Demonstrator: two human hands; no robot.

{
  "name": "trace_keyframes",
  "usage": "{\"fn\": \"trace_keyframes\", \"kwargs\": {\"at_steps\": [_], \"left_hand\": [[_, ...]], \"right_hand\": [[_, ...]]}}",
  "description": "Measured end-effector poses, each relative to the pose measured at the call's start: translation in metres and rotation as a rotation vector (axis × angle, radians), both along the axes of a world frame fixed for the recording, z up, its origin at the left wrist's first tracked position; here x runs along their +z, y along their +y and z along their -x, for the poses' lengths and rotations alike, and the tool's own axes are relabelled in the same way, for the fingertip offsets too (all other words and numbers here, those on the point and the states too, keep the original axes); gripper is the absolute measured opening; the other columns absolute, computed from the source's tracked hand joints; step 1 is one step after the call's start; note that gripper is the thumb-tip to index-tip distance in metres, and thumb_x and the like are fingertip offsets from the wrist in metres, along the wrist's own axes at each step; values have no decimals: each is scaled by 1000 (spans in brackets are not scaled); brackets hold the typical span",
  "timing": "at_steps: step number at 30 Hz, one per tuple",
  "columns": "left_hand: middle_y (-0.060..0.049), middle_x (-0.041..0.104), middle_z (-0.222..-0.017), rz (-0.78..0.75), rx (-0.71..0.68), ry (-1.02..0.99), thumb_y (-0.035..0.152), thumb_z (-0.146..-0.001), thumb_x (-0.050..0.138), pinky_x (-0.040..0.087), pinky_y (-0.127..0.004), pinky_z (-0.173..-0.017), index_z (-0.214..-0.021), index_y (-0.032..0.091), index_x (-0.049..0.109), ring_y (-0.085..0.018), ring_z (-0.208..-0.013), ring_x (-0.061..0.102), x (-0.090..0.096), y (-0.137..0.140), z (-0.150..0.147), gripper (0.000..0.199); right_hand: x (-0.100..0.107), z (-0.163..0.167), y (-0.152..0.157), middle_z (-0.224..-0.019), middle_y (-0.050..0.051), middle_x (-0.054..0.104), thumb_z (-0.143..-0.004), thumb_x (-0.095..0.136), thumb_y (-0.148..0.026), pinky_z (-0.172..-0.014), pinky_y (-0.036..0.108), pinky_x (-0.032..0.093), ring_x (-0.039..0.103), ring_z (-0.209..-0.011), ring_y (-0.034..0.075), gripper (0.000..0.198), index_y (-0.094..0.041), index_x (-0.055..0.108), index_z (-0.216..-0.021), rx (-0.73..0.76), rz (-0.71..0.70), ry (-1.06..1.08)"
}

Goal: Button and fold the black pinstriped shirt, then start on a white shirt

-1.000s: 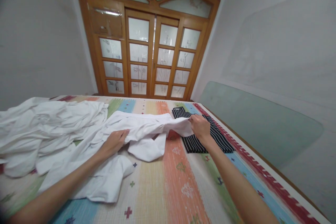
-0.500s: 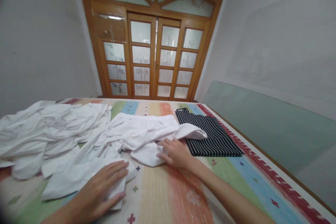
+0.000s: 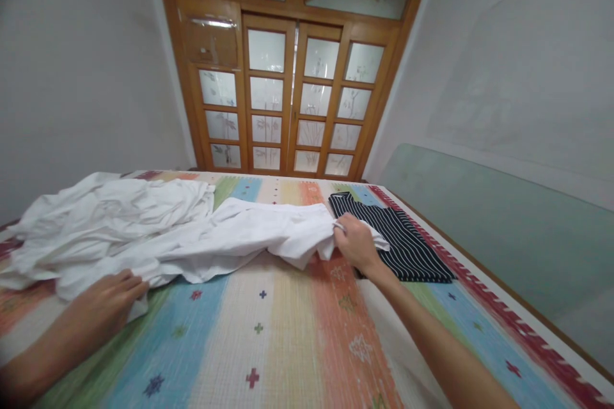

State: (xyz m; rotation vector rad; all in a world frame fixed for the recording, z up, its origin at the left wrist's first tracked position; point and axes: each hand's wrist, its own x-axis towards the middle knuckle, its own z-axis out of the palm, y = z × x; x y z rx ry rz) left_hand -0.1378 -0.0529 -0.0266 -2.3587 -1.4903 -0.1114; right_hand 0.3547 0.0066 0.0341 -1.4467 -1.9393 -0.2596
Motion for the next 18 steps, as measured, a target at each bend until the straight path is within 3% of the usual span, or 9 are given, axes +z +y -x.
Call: {"fn": "trace_keyframes", "kwargs": {"at_steps": [3, 5, 8, 10, 12, 14, 16, 18], "left_hand": [[-8, 70, -87, -104, 146, 116, 2, -75, 39, 45, -39, -83, -86, 17, 69, -27, -89, 61, 10, 14, 30, 35], [-11, 71, -88, -154, 179, 147, 10, -78, 39, 45, -44, -86, -85, 15, 69, -29, -86, 62, 17, 20, 34, 31], [-20, 70, -98, -340, 165, 136, 22, -81, 39, 38, -60, -97, -88, 10, 69, -37, -96, 62, 23, 23, 15, 33], [-24, 66, -113, -435, 72, 80, 27, -81, 41, 31, -65, -103, -95, 8, 68, -41, -112, 56, 21, 20, -6, 36], [-19, 63, -125, -401, -101, 2, 28, -83, 43, 30, -59, -108, -104, 12, 67, -37, -123, 50, 16, 17, -30, 35], [-11, 62, -128, -263, -299, -55, 27, -86, 44, 36, -49, -108, -112, 19, 64, -29, -125, 50, 8, 15, -52, 33], [-8, 63, -126, -106, -390, -95, 24, -89, 43, 41, -42, -104, -116, 22, 62, -25, -121, 54, 0, 15, -70, 33], [-8, 66, -119, 22, -382, -116, 20, -91, 40, 46, -39, -97, -113, 21, 62, -23, -110, 59, -8, 19, -85, 32]], "right_hand": [[11, -45, 5, -65, 4, 60, -77, 41, -27, -64, 29, 37, 52, -65, 19, 22, -21, 52, -59, -194, -77, 208], [12, -71, 9, -66, 4, 63, -74, 44, -30, -62, 29, 39, 55, -66, 21, 22, -20, 60, -63, -289, -41, 372], [6, -96, 13, -73, 6, 68, -70, 47, -28, -64, 31, 44, 58, -68, 22, 24, -18, 68, -74, -329, 36, 490], [1, -99, 12, -84, 7, 70, -67, 47, -22, -74, 36, 46, 60, -76, 24, 27, -18, 70, -80, -318, -5, 401], [-3, -89, 7, -94, 8, 69, -66, 46, -16, -88, 43, 44, 59, -89, 26, 30, -20, 69, -83, -277, -106, 243], [-7, -69, -3, -97, 8, 67, -68, 46, -12, -93, 45, 42, 57, -98, 27, 29, -21, 68, -84, -171, -148, 107], [-13, -44, -14, -97, 8, 65, -72, 48, -12, -92, 42, 43, 57, -98, 26, 27, -21, 67, -88, 40, -39, -9], [-21, -19, -24, -100, 8, 65, -75, 50, -12, -91, 40, 44, 57, -100, 25, 30, -21, 67, -97, 231, 124, -149]]}}
